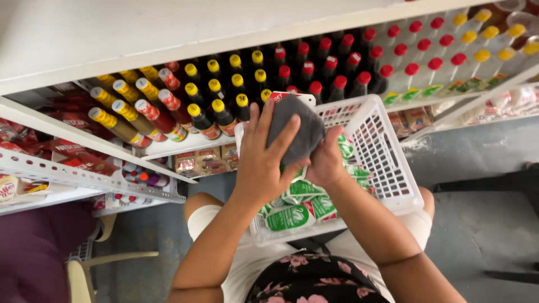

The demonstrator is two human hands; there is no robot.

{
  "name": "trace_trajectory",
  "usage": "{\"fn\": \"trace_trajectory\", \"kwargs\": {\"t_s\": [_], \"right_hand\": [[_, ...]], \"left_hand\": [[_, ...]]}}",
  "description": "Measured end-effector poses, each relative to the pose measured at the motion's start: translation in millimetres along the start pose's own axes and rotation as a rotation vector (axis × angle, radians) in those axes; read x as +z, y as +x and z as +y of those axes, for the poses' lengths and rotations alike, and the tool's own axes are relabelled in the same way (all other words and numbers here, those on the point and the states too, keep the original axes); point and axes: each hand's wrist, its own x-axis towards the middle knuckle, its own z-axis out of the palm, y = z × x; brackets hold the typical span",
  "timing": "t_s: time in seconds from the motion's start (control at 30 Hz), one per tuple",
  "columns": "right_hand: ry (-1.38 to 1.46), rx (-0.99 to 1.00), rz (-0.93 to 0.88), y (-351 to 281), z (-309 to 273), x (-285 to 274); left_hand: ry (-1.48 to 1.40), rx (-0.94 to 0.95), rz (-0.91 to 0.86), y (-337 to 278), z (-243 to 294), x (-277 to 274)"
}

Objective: Wipe condiment pouches with a cloth and arrange them on a store shelf.

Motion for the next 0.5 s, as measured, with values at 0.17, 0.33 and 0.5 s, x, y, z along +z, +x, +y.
{"fn": "trace_trajectory", "kwargs": {"t_s": [0.17,0.33,0.5], "right_hand": [[-0.032,-0.05,-0.026,-10.9,-4.2,10.8],[-0.033,-0.007,-0.047,-5.9,-11.7,29.2],[-0.101,-0.045,0.006,10.4,3.8,36.0]], "left_hand": [[-0.005,-0.039,0.054,12.9,23.4,-16.4],[0.169,0.005,0.067,-2.6,38.2,-27.0],[0.204,-0.055,0.029,-33.1,40.8,-41.1]]}}
